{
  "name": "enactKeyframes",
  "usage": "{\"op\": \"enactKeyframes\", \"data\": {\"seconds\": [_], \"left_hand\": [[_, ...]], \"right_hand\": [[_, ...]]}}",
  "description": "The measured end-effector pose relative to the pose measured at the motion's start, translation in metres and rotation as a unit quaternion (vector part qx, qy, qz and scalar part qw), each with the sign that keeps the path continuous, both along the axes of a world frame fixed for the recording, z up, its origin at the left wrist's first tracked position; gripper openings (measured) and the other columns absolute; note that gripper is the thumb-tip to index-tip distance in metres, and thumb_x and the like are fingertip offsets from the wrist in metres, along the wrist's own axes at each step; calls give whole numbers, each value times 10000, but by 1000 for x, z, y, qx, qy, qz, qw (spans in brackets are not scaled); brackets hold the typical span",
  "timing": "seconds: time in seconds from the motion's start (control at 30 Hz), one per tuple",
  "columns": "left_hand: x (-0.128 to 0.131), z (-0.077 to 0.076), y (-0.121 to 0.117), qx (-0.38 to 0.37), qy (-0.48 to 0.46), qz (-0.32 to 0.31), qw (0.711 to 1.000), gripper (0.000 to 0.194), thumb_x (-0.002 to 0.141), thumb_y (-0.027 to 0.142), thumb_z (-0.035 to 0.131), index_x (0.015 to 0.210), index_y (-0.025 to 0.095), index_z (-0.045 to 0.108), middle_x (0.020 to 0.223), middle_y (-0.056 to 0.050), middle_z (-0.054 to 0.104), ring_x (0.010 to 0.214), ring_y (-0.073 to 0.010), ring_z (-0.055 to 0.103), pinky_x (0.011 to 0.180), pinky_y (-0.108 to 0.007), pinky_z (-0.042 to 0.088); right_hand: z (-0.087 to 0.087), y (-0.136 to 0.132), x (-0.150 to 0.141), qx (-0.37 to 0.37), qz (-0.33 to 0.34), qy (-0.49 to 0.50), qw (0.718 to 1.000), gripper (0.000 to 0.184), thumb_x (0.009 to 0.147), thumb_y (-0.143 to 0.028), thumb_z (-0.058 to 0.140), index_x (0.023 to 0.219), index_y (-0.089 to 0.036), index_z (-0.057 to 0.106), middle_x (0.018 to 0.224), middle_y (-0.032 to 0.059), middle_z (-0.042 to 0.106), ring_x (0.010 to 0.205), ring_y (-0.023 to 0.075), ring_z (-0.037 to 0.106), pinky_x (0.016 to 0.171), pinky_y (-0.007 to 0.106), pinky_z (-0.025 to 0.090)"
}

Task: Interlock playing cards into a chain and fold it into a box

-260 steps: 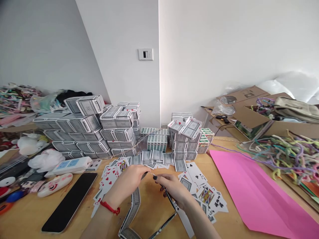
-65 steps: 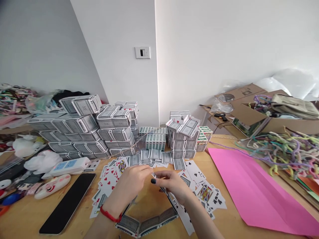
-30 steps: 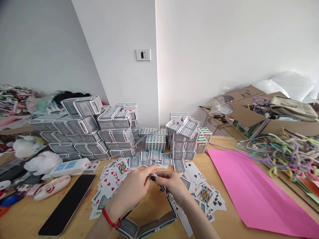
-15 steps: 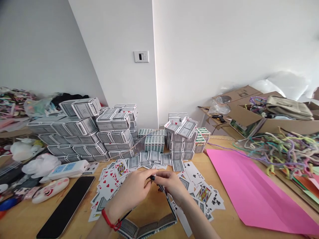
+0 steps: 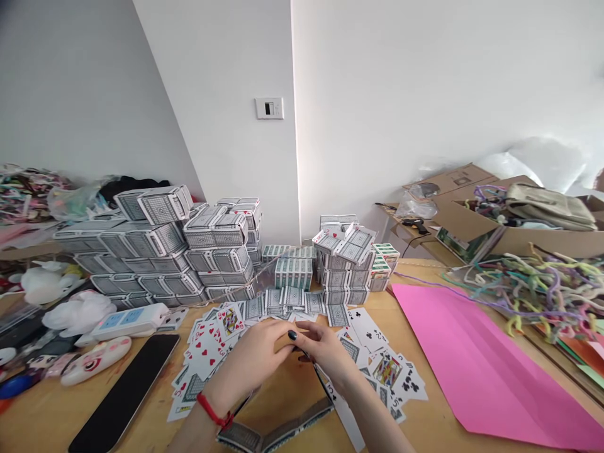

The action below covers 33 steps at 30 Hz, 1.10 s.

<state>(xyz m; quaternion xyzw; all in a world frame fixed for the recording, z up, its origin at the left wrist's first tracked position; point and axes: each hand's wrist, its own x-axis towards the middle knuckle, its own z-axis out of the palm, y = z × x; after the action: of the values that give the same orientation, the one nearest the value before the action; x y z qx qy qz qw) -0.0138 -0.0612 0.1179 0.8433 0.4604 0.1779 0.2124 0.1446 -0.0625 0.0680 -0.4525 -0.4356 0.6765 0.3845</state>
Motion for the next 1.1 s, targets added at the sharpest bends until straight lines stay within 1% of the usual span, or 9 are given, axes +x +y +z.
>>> {"op": "enactKeyframes", "data": {"seconds": [0.13, 0.3, 0.37, 0.47, 0.53, 0.6, 0.77, 0.97, 1.1], "left_hand": [[-5, -3, 6, 2, 37, 20, 999, 228, 787, 131, 399, 792, 221, 609, 796, -11, 652, 760, -168, 575, 635, -239, 381], [-18, -8, 12, -25, 54, 72, 996, 237, 782, 117, 410, 800, 215, 625, 772, -29, 654, 744, -169, 588, 640, -234, 364], [-25, -10, 15, -33, 62, 88, 994, 229, 774, 112, 418, 786, 216, 622, 743, -26, 651, 704, -166, 587, 609, -230, 355], [-33, -14, 19, -30, 72, 102, 992, 223, 765, 110, 420, 774, 222, 612, 717, -16, 649, 662, -162, 579, 571, -228, 333], [-36, -15, 21, -28, 67, 106, 992, 221, 773, 122, 414, 784, 223, 610, 720, -15, 649, 661, -161, 576, 570, -228, 329], [-37, -15, 21, -27, 55, 107, 992, 224, 785, 138, 403, 797, 223, 610, 738, -17, 649, 673, -160, 574, 578, -229, 331], [-34, -15, 22, -32, 46, 109, 992, 223, 793, 160, 398, 803, 217, 613, 771, -23, 653, 683, -164, 576, 569, -229, 331], [-32, -17, 22, -32, 36, 115, 992, 222, 806, 190, 408, 845, 230, 622, 797, -27, 666, 711, -177, 588, 575, -238, 346], [-30, -18, 22, -30, 12, 106, 994, 219, 804, 194, 415, 861, 227, 624, 824, -25, 671, 725, -176, 597, 602, -247, 375]], "right_hand": [[-1, 1, 3, -1, 7, -15, 1000, 511, 692, -570, 569, 1039, -197, 606, 963, 85, 637, 917, 202, 570, 774, 324, 433], [-8, 3, 4, -29, -5, -80, 996, 555, 690, -630, 511, 1011, -187, 609, 1045, 99, 611, 865, 193, 582, 753, 317, 421], [-9, 2, 1, -27, 1, -99, 995, 537, 686, -629, 515, 956, -177, 623, 999, 83, 617, 837, 190, 577, 730, 304, 417], [-6, 1, -3, 1, 11, -104, 995, 475, 694, -599, 533, 868, -168, 630, 823, 40, 615, 752, 164, 552, 670, 272, 401], [-4, -1, -6, 10, 17, -92, 996, 444, 703, -590, 531, 803, -166, 617, 699, 11, 577, 642, 134, 514, 603, 254, 381], [-1, -1, -7, 2, 22, -79, 997, 432, 702, -594, 528, 739, -168, 587, 629, -7, 531, 575, 116, 476, 552, 242, 363], [1, -2, -8, -10, 20, -76, 997, 435, 679, -600, 546, 702, -166, 559, 649, 4, 519, 611, 137, 509, 541, 246, 379], [-1, 0, -7, -16, -20, -136, 990, 423, 686, -556, 552, 691, -138, 617, 633, 25, 567, 585, 134, 510, 543, 246, 354], [-3, 1, -7, -9, -33, -161, 986, 383, 669, -532, 579, 747, -165, 656, 748, 39, 625, 595, 129, 494, 523, 240, 334]]}}
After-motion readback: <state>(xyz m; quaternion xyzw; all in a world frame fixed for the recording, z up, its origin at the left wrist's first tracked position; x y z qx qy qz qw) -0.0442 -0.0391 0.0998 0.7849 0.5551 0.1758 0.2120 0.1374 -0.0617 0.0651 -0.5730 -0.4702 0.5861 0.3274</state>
